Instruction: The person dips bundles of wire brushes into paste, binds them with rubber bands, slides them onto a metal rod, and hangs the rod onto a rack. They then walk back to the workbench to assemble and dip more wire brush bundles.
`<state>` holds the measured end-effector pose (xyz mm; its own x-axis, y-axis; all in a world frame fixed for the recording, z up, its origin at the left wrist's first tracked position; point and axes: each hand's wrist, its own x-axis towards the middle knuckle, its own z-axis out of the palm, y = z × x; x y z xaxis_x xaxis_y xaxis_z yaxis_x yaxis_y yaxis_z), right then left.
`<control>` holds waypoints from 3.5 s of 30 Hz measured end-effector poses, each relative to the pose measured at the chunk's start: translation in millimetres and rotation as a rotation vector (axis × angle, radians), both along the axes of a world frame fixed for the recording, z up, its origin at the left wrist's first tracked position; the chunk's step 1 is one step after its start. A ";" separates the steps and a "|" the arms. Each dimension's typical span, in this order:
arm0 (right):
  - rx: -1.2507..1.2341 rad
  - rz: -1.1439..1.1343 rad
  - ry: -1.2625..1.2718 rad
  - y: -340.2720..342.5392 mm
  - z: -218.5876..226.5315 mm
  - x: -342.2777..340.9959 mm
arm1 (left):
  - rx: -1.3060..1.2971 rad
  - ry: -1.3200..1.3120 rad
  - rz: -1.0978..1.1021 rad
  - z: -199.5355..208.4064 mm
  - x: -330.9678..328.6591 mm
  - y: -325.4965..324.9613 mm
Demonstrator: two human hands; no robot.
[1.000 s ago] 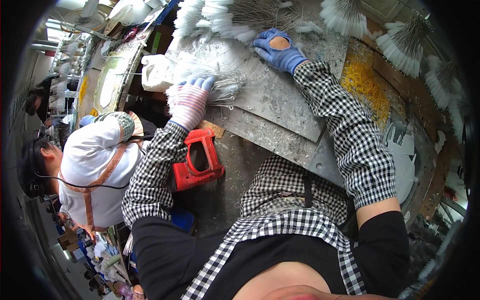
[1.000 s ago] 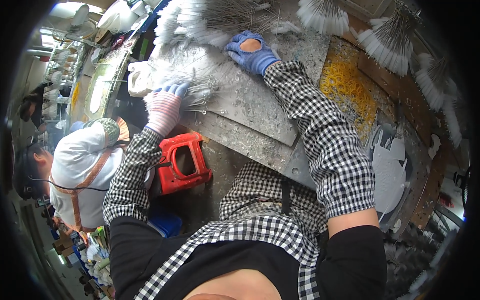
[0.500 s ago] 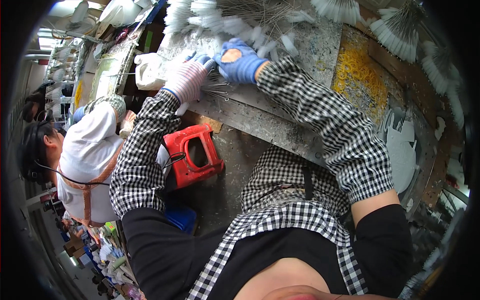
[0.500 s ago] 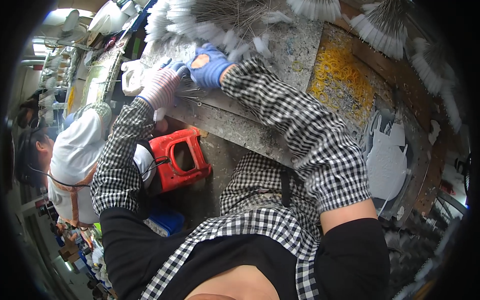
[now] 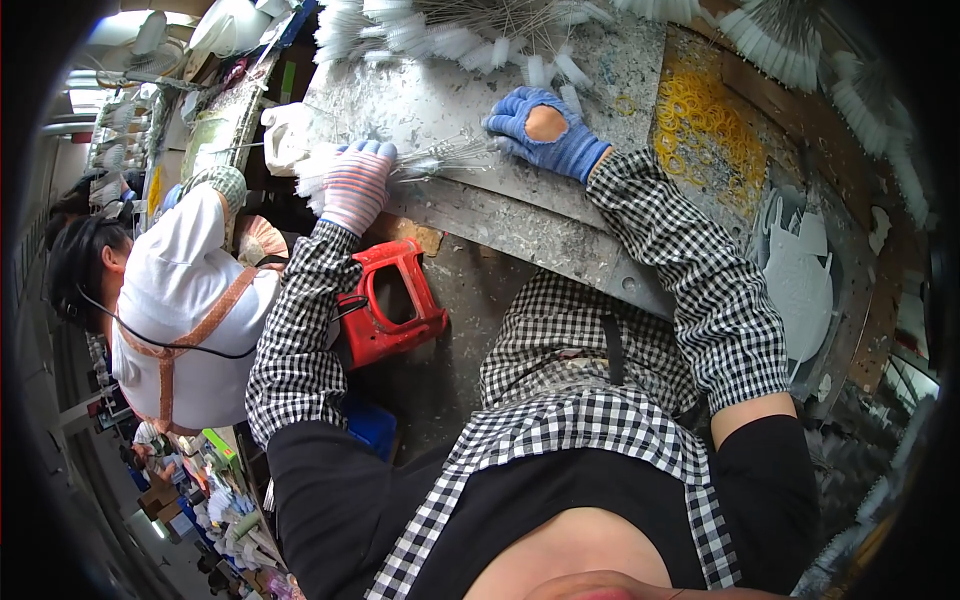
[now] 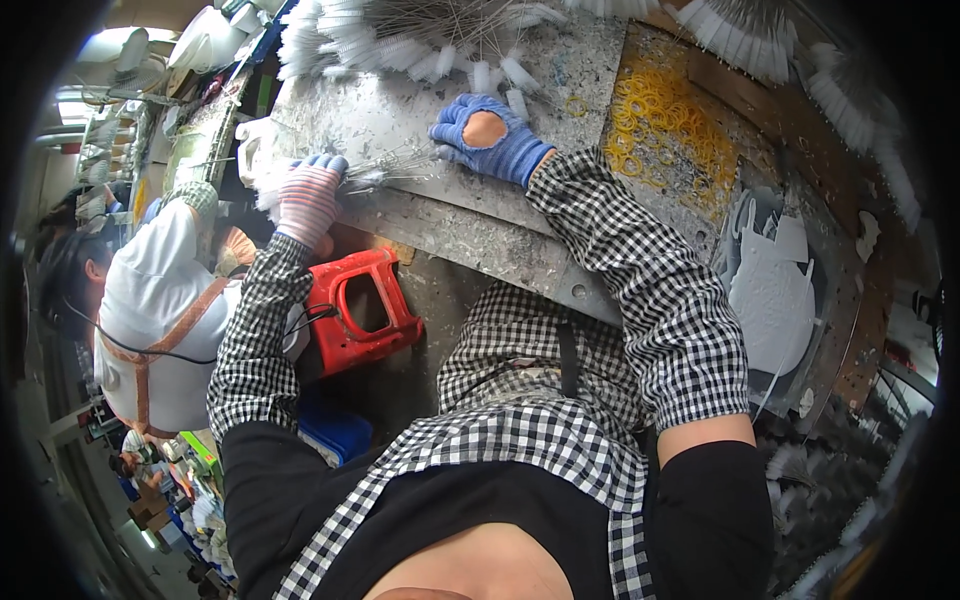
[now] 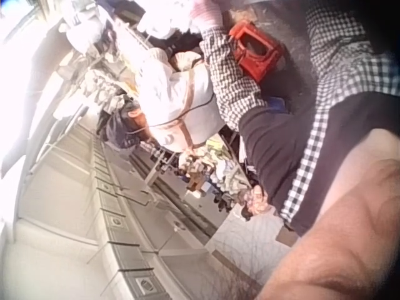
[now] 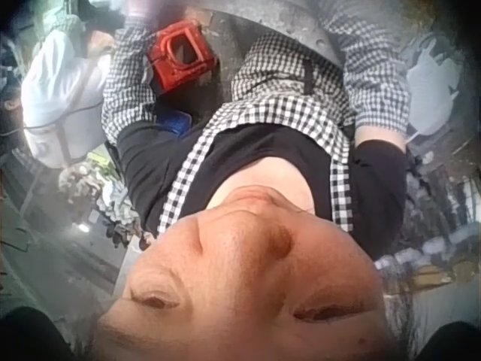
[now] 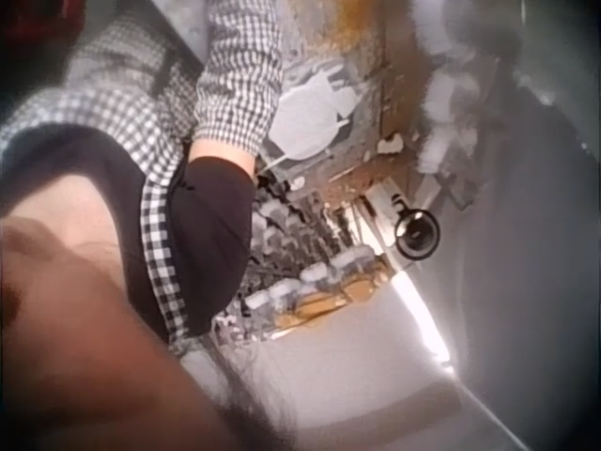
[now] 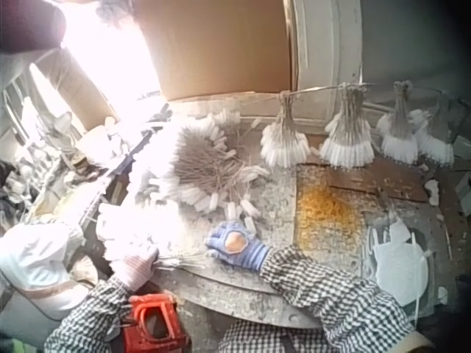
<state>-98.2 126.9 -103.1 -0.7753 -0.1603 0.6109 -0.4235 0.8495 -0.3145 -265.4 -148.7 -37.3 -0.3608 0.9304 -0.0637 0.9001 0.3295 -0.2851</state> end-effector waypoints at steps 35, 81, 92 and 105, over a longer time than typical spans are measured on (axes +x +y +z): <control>-0.266 -0.565 -0.086 49.1 213.2 307.4 | 0.498 -2.322 -0.007 42.4 285.0 166.0; 0.062 -0.488 -0.170 15.8 141.0 294.1 | 0.715 -1.346 -0.827 -40.6 321.2 241.5; 0.210 -0.252 -0.159 14.7 195.6 282.7 | 0.247 -1.774 -0.481 -33.1 320.1 234.1; 0.113 -0.499 -0.326 23.5 145.8 279.8 | 0.160 -2.287 -0.086 -64.5 360.7 263.8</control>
<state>181.7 150.4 42.7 -0.9178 0.2210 0.3298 0.1379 0.9565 -0.2572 95.3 115.1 -101.8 0.2026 0.9719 -0.1198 -0.4033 0.1943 0.8942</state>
